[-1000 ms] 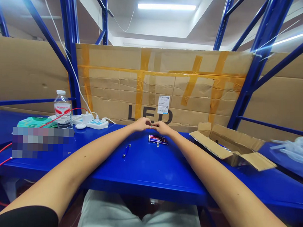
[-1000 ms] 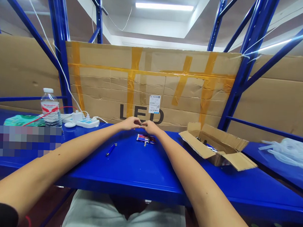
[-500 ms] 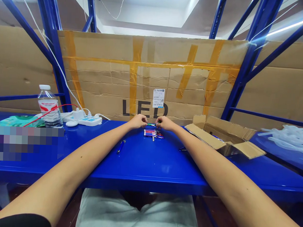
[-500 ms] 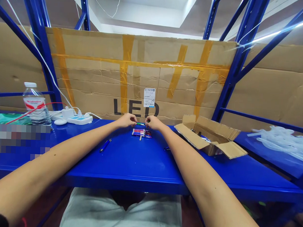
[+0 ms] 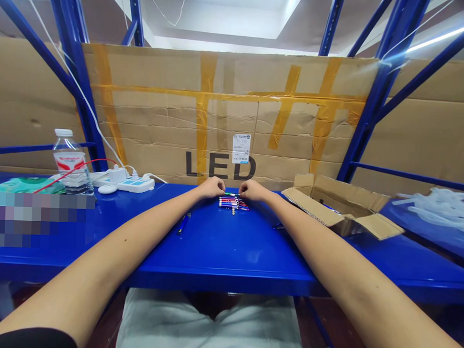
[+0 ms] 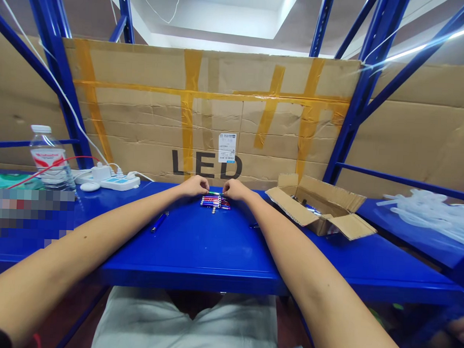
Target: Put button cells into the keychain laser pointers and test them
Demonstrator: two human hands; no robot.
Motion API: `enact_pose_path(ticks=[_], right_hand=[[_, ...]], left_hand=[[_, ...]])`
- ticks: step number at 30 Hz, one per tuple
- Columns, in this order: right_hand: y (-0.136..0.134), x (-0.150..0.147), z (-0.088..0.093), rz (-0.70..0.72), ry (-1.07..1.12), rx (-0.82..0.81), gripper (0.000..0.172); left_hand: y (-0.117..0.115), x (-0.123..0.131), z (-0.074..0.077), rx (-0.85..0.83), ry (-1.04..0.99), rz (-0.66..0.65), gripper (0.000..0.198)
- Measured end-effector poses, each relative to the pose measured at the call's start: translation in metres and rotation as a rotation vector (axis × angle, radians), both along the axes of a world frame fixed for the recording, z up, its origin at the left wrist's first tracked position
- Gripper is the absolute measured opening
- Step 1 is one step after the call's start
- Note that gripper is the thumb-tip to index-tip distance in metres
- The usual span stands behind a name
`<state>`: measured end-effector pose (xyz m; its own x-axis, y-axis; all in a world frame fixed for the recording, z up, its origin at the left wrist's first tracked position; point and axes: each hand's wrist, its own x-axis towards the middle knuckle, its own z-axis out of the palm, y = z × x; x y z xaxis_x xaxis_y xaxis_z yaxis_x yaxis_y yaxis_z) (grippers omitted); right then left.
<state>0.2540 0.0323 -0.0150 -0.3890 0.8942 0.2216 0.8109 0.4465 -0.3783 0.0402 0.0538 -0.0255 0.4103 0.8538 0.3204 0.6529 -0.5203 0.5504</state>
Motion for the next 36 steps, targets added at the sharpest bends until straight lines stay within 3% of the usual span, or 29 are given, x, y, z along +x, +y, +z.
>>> enact_pose_path(ticks=[21, 29, 36], right_hand=[[-0.008, 0.0, 0.007, 0.032, -0.175, -0.045, 0.014], [-0.013, -0.005, 0.007, 0.04, -0.164, -0.013, 0.033], [-0.012, -0.009, 0.004, 0.056, -0.165, -0.021, 0.032]], left_hand=[[-0.003, 0.0, 0.005, -0.078, 0.1, -0.07, 0.033], [-0.002, -0.002, 0.006, -0.089, 0.114, -0.085, 0.035], [-0.002, -0.003, 0.007, -0.096, 0.105, -0.087, 0.035]])
